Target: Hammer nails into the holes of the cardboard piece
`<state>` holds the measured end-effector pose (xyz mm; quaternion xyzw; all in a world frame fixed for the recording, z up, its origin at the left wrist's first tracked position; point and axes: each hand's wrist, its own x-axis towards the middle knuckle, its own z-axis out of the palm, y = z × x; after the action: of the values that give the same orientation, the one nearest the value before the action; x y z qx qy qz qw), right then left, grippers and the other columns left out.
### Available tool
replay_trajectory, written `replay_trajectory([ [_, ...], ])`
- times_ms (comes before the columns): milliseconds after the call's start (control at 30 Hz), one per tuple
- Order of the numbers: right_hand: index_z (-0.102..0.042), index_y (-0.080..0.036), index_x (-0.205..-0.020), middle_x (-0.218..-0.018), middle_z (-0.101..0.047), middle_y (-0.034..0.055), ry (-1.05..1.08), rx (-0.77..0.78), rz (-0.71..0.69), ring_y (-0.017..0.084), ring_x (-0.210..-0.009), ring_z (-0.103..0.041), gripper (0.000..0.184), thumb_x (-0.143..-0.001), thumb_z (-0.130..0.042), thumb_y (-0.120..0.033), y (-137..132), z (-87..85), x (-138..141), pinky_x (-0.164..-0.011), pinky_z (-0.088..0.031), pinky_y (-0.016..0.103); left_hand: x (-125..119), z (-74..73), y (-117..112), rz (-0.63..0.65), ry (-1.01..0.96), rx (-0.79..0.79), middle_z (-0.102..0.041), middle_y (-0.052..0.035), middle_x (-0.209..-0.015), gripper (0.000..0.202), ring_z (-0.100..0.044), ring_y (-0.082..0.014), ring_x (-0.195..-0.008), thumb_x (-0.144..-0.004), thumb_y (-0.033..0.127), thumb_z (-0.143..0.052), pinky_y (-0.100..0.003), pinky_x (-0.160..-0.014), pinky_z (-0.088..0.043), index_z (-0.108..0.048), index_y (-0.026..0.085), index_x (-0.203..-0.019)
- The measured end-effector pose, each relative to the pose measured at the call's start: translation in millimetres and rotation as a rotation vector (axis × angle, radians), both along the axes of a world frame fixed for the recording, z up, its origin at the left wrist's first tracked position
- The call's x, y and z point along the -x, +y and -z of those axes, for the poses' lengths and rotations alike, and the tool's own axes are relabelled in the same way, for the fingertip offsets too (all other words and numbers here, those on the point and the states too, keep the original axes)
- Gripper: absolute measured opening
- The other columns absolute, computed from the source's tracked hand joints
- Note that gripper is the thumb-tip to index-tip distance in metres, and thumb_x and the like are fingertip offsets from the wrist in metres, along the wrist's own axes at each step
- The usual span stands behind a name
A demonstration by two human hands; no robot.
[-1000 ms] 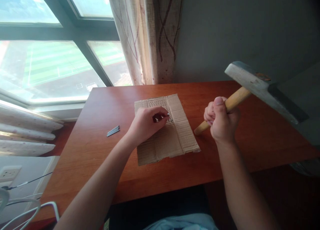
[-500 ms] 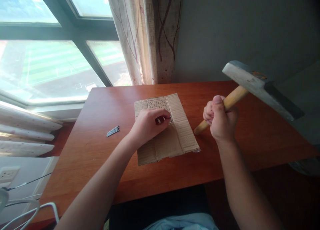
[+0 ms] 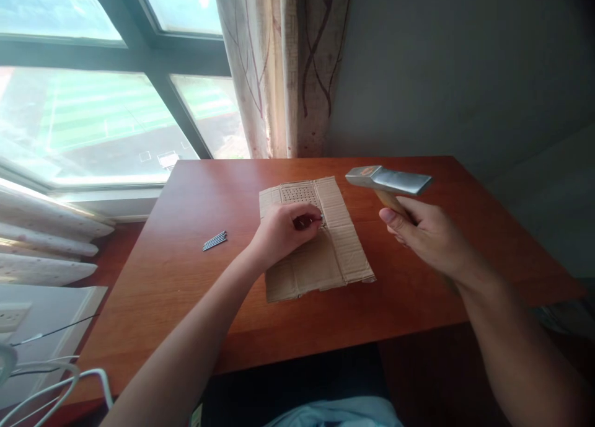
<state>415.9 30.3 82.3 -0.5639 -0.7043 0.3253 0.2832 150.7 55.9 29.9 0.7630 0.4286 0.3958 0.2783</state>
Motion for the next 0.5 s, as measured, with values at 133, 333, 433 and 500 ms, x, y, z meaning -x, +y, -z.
replay_trajectory([
  [133,-0.050,-0.020,-0.075,-0.065,-0.043,-0.0021,-0.070,0.050,0.004,0.011,-0.057,-0.038,0.045,-0.090,-0.053,-0.062,-1.3,-0.9,2.8,-0.051,-0.028,0.027,0.7,-0.1,0.0,-0.002,0.002,-0.003,-0.069,0.0021,-0.071,0.006,-0.058,-0.0076,-0.060,-0.079,0.016,-0.066,-0.017,-0.058,-0.047,-0.071,0.017,-0.081],
  [333,-0.049,-0.019,-0.073,-0.065,-0.042,-0.0020,-0.021,0.098,-0.029,0.011,-0.058,-0.039,0.047,-0.091,-0.051,-0.063,-1.9,5.8,7.9,-0.051,-0.028,0.026,0.7,-4.3,-1.5,-0.009,0.004,-0.015,-0.069,0.0021,-0.070,0.005,-0.058,-0.0074,-0.060,-0.078,0.015,-0.065,-0.017,-0.058,-0.047,-0.070,0.017,-0.079],
  [433,-0.050,-0.019,-0.073,-0.064,-0.043,-0.0022,-0.031,0.092,-0.029,0.011,-0.057,-0.039,0.047,-0.091,-0.050,-0.063,-1.5,8.1,9.3,-0.051,-0.027,0.026,0.6,-5.0,-1.6,-0.005,0.010,-0.011,-0.069,0.0021,-0.069,0.006,-0.058,-0.0077,-0.060,-0.079,0.015,-0.064,-0.017,-0.058,-0.047,-0.070,0.017,-0.079],
  [500,-0.048,-0.019,-0.071,-0.062,-0.042,-0.0026,-0.068,0.066,-0.036,0.011,-0.055,-0.038,0.048,-0.092,-0.049,-0.062,-1.5,6.3,10.2,-0.050,-0.026,0.026,0.5,-4.4,-1.3,-0.003,0.023,-0.013,-0.069,0.0020,-0.069,0.006,-0.058,-0.0078,-0.060,-0.079,0.015,-0.064,-0.018,-0.058,-0.047,-0.070,0.017,-0.080],
])
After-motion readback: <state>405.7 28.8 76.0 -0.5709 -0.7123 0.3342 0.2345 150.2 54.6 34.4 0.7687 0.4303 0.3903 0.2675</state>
